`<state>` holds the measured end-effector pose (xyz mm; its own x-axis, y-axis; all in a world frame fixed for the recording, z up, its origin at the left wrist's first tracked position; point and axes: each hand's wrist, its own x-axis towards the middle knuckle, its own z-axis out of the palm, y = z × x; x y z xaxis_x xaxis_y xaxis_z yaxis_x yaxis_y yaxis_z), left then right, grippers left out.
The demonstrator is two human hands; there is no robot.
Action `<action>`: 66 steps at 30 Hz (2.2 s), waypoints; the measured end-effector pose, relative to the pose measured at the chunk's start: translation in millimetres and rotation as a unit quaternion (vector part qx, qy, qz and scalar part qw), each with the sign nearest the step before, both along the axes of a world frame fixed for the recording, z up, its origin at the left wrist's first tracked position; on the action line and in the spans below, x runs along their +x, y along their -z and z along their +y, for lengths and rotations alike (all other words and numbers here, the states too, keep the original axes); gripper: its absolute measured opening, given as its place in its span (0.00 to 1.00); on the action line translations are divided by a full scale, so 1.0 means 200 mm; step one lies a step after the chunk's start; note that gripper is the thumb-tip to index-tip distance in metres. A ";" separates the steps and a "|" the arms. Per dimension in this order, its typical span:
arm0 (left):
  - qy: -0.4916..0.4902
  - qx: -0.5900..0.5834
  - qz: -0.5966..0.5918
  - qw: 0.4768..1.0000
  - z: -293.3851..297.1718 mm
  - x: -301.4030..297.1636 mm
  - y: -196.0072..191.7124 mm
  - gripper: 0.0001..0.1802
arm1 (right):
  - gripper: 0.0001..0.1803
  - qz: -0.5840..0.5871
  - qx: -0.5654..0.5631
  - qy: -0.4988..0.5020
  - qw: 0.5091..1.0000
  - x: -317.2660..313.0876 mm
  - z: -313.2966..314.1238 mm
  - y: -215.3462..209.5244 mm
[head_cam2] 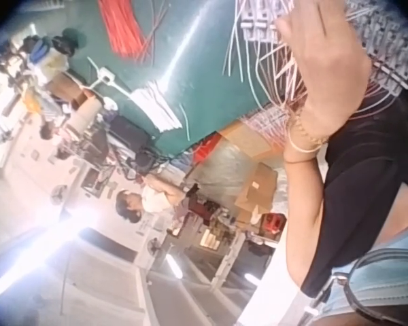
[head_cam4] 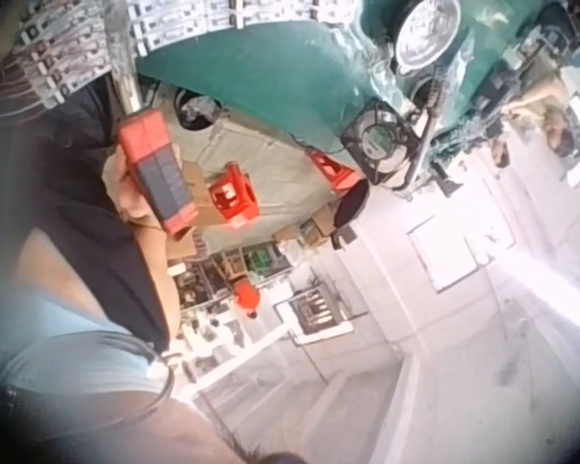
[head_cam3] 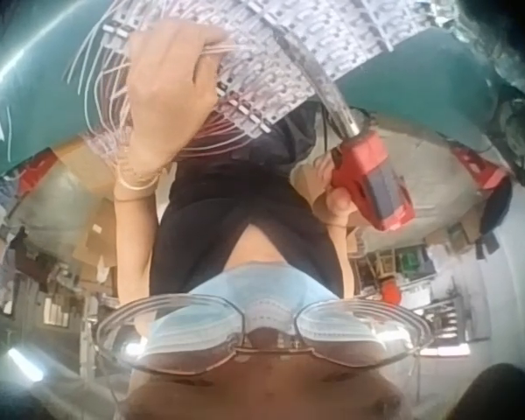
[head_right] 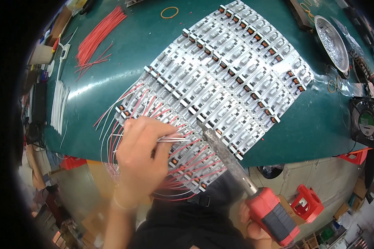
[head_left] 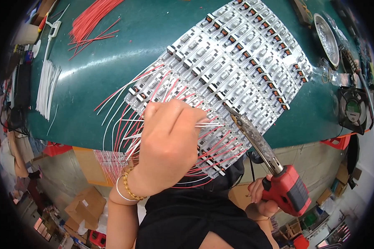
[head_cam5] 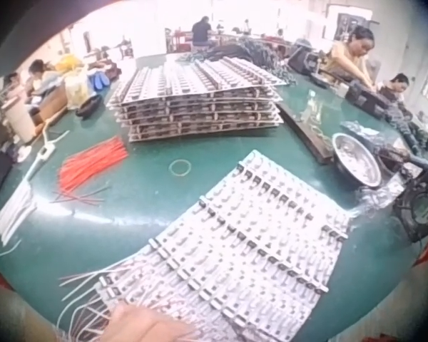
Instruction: The person aligns circuit board panels on the work table, then solders white wires and red wires to the terminals of a panel using a soldering iron.
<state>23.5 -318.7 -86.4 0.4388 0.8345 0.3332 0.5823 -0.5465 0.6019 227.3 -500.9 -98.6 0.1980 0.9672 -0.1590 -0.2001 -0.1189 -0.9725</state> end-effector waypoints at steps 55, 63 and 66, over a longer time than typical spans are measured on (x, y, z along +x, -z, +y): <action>-0.050 0.040 0.020 0.998 -0.09 0.05 0.05 0.08 | 0.28 -0.080 -0.083 0.059 0.992 0.00 -0.12 -0.01; -0.045 0.037 -0.002 0.998 -0.06 0.06 0.04 0.08 | 0.25 -0.164 -0.022 -0.058 0.985 0.18 -0.32 0.09; -0.043 0.039 -0.009 0.998 -0.05 0.08 0.03 0.08 | 0.22 -0.140 -0.084 -0.027 0.986 0.10 -0.23 0.02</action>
<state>40.0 -328.5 -92.9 0.3609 0.8399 0.4055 0.6181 -0.5410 0.5704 246.8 -546.9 -102.7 0.2052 0.9423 -0.2643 0.0850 -0.2862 -0.9544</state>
